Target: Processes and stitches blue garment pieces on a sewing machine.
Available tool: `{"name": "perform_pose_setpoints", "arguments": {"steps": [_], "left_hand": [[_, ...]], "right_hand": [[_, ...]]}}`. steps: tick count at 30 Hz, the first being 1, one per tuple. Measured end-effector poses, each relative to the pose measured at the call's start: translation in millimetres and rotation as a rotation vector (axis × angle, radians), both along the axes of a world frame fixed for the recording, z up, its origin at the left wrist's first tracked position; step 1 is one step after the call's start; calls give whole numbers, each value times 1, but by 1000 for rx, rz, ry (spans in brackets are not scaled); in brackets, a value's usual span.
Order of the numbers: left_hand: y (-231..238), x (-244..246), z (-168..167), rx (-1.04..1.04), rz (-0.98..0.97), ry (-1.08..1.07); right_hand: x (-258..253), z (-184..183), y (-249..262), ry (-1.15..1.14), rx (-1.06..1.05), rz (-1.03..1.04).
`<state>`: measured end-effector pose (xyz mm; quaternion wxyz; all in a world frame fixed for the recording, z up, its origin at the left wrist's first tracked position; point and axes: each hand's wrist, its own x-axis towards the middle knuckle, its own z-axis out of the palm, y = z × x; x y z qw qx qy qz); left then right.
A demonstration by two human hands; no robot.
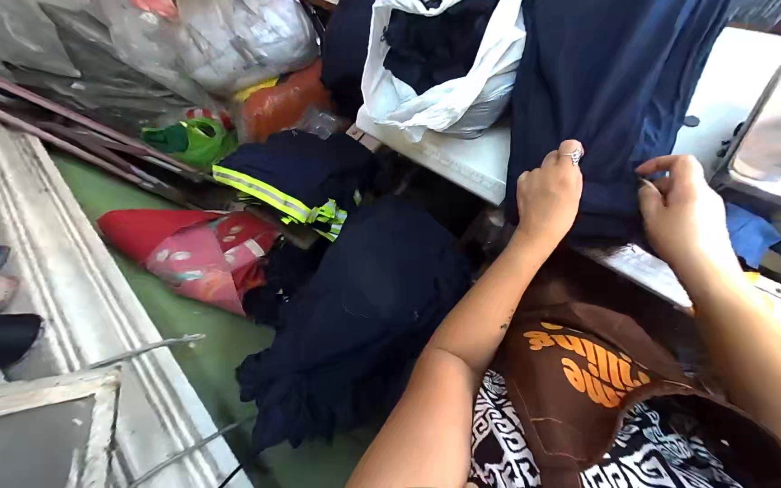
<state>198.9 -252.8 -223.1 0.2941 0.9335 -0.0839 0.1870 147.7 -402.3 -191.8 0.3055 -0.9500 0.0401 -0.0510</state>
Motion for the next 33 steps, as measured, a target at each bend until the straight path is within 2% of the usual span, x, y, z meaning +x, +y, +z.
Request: {"name": "perform_pose_setpoints", "arguments": {"steps": [3, 6, 9, 12, 15, 18, 20, 23, 29, 33], "left_hand": [[10, -3, 12, -20, -69, 39], [13, -19, 26, -30, -40, -234], [5, -31, 45, -132, -184, -446], [-16, -37, 54, -243, -449, -398], [-49, -32, 45, -264, -605, -281], [-76, -33, 31, -152, -733, -125], [-90, -34, 18, -43, -801, -152], [-105, -36, -3, 108, -781, -230], [-111, -35, -9, 84, -789, -203], [-113, -34, -12, 65, -740, -332]], "right_hand": [[-12, 13, -20, -74, 6, 142], [-44, 29, -46, -99, 0, 178], [-85, 32, -69, -127, 5, 115], [-120, 6, -88, -176, 68, -6], [-144, -24, -95, -115, 272, -171], [-156, -41, -90, -55, 453, -297], [-158, -45, -86, -28, 516, -331], [-155, -49, -85, -32, 524, -317], [-147, -52, -91, -85, 513, -292], [-143, -50, -89, -102, 504, -263]]}}
